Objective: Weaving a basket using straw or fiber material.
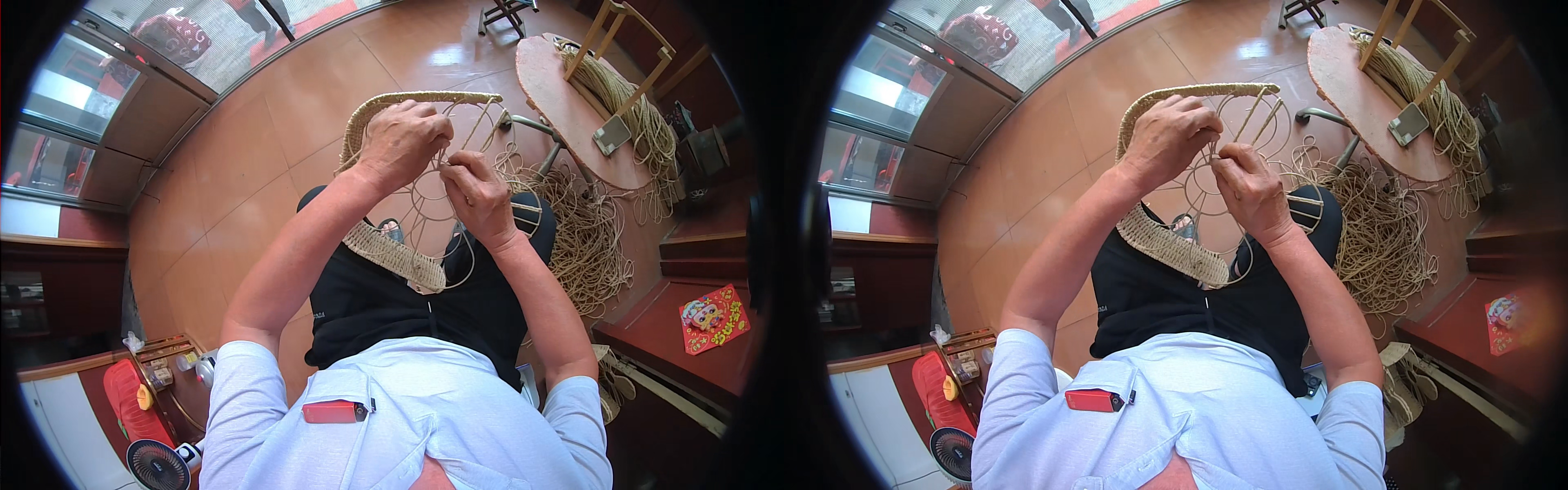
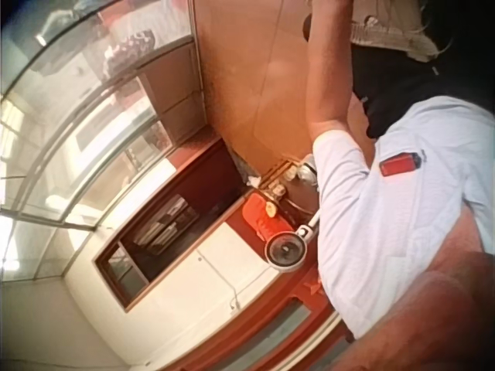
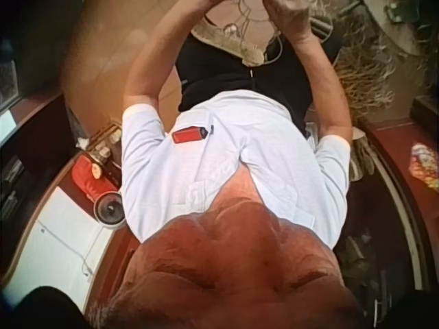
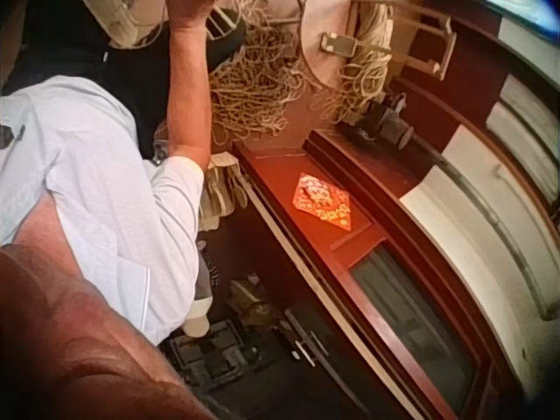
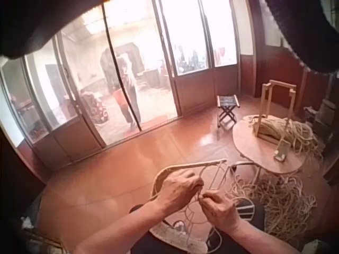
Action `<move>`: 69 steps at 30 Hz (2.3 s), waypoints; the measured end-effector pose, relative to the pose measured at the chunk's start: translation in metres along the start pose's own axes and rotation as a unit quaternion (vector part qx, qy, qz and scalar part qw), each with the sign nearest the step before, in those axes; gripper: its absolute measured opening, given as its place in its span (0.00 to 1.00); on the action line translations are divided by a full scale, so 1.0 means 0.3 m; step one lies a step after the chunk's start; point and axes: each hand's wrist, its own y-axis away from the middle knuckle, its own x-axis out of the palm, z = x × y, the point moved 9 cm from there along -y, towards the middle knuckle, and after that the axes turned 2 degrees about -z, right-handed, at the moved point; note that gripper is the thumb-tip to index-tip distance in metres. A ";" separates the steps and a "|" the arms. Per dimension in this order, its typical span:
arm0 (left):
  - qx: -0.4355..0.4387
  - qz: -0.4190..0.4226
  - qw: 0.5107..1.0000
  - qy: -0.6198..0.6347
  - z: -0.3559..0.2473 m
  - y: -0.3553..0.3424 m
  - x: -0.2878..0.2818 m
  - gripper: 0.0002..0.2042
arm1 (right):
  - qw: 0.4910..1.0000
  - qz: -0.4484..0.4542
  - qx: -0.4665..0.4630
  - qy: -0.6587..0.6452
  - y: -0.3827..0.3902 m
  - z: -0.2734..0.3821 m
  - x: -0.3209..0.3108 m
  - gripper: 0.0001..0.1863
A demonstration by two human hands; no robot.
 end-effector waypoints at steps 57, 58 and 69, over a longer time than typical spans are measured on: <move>-0.243 0.021 0.966 0.085 0.013 0.049 0.110 0.39 | 0.998 0.015 0.058 0.004 0.002 0.003 0.029 0.09; -0.244 0.020 0.966 0.085 0.025 0.034 0.115 0.39 | 0.998 0.010 0.055 0.005 0.000 0.007 0.026 0.10; -0.156 -0.008 0.980 0.122 -0.003 0.068 0.031 0.39 | 0.998 0.023 0.049 -0.012 0.007 -0.012 0.016 0.11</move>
